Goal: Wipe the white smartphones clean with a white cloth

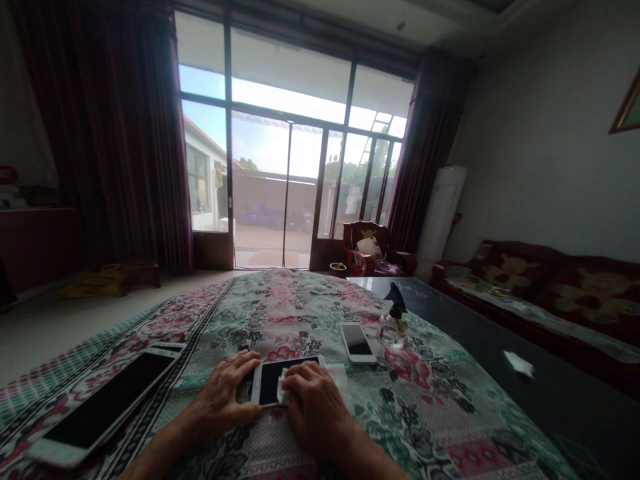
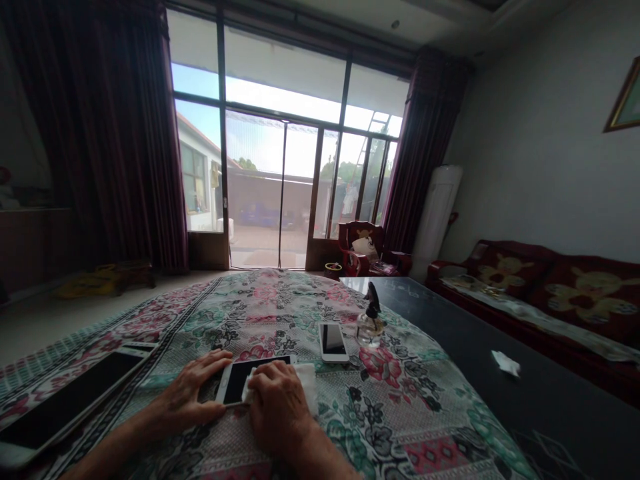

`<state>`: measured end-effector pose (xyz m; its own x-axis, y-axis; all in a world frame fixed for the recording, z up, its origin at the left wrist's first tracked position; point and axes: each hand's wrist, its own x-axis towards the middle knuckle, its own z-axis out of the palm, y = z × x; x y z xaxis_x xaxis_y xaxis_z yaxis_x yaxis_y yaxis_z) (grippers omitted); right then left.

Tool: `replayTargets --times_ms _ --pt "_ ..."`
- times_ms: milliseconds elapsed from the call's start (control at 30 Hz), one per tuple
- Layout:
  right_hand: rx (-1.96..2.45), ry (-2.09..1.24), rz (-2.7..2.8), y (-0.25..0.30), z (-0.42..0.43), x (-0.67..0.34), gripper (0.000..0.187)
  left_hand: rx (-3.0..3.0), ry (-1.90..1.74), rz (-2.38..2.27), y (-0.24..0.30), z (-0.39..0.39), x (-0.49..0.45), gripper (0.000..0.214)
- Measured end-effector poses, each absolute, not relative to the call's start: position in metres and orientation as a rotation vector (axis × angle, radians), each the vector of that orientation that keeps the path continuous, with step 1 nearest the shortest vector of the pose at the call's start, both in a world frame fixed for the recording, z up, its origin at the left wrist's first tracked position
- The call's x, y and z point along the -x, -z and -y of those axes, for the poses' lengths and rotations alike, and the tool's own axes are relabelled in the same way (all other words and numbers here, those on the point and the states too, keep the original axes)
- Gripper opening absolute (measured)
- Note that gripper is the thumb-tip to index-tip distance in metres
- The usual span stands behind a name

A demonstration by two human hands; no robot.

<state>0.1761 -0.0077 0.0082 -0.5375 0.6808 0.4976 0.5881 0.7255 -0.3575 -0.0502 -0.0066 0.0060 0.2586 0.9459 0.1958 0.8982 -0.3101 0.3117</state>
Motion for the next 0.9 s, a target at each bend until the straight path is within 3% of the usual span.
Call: replayTargets --times_ms 367,900 --pt "1.293 -0.083 2.081 -0.012 -0.012 -0.206 0.023 -2.348 -0.522 -1.766 0.002 0.005 0.055 0.071" --pt "0.842 -0.194 2.415 -0.005 0.006 -0.159 0.022 -2.387 -0.613 -1.728 0.007 0.001 0.056 0.068"
